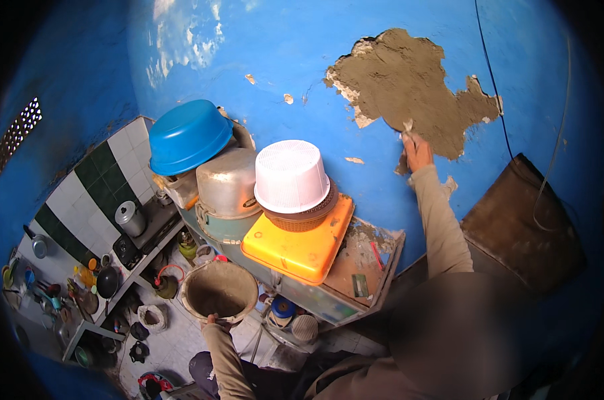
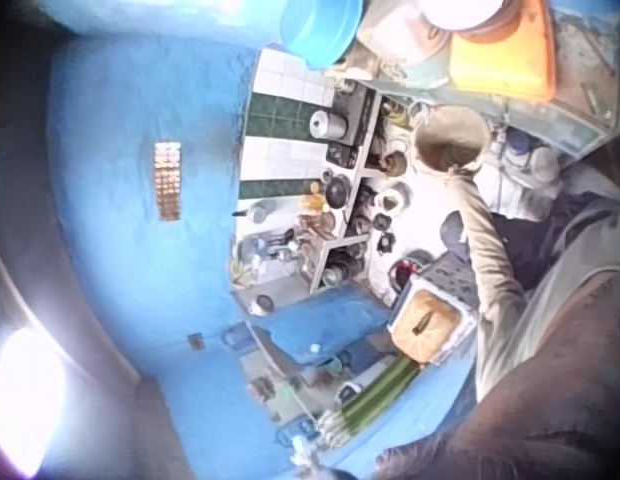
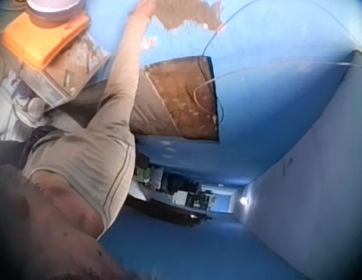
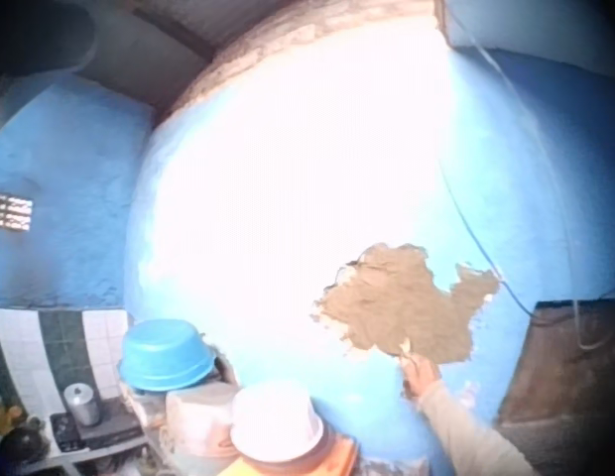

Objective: The person scoops cement from a bucket with a trowel and applies it to a damaged section of a blue wall, smoothing the surface repeatedly.

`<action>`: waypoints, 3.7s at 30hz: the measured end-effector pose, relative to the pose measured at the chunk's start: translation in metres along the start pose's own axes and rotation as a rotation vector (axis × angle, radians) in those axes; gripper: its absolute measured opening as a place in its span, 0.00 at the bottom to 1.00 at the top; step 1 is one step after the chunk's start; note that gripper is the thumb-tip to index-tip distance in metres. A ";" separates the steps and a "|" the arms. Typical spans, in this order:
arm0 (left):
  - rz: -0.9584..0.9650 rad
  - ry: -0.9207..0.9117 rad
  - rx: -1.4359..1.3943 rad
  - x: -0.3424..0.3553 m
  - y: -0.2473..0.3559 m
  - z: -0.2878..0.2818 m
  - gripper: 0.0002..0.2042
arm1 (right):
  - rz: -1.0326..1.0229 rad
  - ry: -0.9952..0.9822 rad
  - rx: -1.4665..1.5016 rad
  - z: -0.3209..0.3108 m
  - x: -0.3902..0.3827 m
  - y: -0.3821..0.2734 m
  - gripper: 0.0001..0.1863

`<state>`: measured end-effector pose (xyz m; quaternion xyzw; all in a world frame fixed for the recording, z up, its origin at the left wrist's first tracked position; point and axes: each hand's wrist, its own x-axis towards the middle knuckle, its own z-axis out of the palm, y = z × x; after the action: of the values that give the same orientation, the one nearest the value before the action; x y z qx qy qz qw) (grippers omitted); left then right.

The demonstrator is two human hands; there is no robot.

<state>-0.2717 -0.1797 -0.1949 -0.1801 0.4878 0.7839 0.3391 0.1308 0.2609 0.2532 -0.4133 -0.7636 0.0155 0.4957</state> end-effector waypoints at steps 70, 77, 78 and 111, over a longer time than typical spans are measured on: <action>0.400 -0.302 0.087 -0.104 0.038 -0.001 0.10 | 0.465 0.017 0.814 -0.053 -0.159 -0.073 0.14; 0.577 -0.195 0.308 -0.169 0.051 0.018 0.15 | 0.058 -0.464 0.408 -0.041 -0.211 -0.127 0.12; 0.532 -0.173 0.271 -0.187 0.053 0.026 0.15 | -0.077 -0.484 0.299 -0.035 -0.215 -0.139 0.12; 0.510 -0.136 0.226 -0.285 0.061 0.078 0.19 | -0.839 -0.651 0.009 0.129 -0.285 -0.231 0.18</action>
<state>-0.1104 -0.2300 0.0547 0.0403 0.5777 0.7949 0.1810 -0.0632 -0.0254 0.0760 -0.0441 -0.9777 -0.0532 0.1983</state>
